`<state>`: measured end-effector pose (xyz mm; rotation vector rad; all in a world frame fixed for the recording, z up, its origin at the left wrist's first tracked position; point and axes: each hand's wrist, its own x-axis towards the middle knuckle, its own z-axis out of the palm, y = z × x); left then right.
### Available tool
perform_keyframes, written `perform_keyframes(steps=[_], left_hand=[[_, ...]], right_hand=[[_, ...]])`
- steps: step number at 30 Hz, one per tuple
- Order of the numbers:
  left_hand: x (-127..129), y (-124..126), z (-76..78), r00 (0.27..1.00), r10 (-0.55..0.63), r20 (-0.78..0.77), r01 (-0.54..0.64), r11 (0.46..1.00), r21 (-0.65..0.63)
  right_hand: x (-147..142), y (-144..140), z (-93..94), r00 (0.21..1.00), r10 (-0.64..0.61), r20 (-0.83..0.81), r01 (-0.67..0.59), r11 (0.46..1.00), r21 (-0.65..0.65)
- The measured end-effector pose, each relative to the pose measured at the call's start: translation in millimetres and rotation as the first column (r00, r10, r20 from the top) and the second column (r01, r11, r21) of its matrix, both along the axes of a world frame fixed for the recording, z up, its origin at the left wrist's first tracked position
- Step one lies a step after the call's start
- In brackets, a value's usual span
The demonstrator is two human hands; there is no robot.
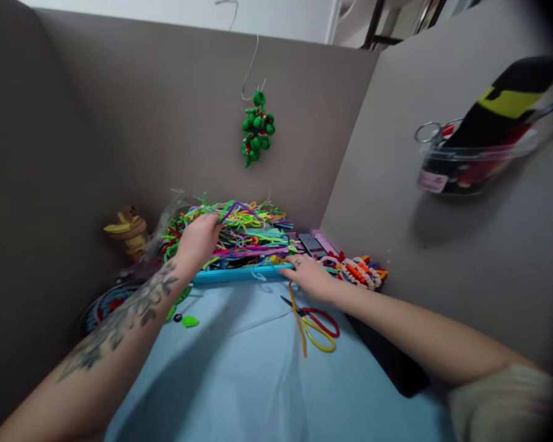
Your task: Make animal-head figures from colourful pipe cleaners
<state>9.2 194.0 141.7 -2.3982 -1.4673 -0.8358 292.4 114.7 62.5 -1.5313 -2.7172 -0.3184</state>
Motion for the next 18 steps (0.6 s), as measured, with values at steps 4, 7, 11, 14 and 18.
perform_keyframes(steps=[4, 7, 11, 14, 18], left_hand=[[27, 28, -7.6, 0.988, -0.095, -0.119, 0.077, 0.986, -0.148], [39, 8, -32.2, 0.992, -0.125, -0.009, 0.121, 0.979, -0.163], [48, -52, -72.7, 0.968, -0.245, 0.052, 0.248, 0.914, -0.322], [55, -93, -100.2, 0.938, -0.249, 0.243, 0.331, 0.853, -0.403], [61, -129, -117.9, 0.840, -0.098, 0.534, 0.402, 0.774, -0.489]], right_hand=[[-2, -2, -7.6, 0.960, -0.272, -0.072, 0.274, 0.962, 0.021], [1, 0, -12.2, 0.929, -0.340, -0.143, 0.340, 0.940, -0.027], [0, 5, -13.3, 0.951, -0.238, -0.199, 0.216, 0.968, -0.126], [-3, 4, -0.3, 0.952, -0.211, -0.223, 0.183, 0.973, -0.141], [6, -20, 44.3, 0.895, -0.251, -0.368, 0.283, 0.959, 0.033]])
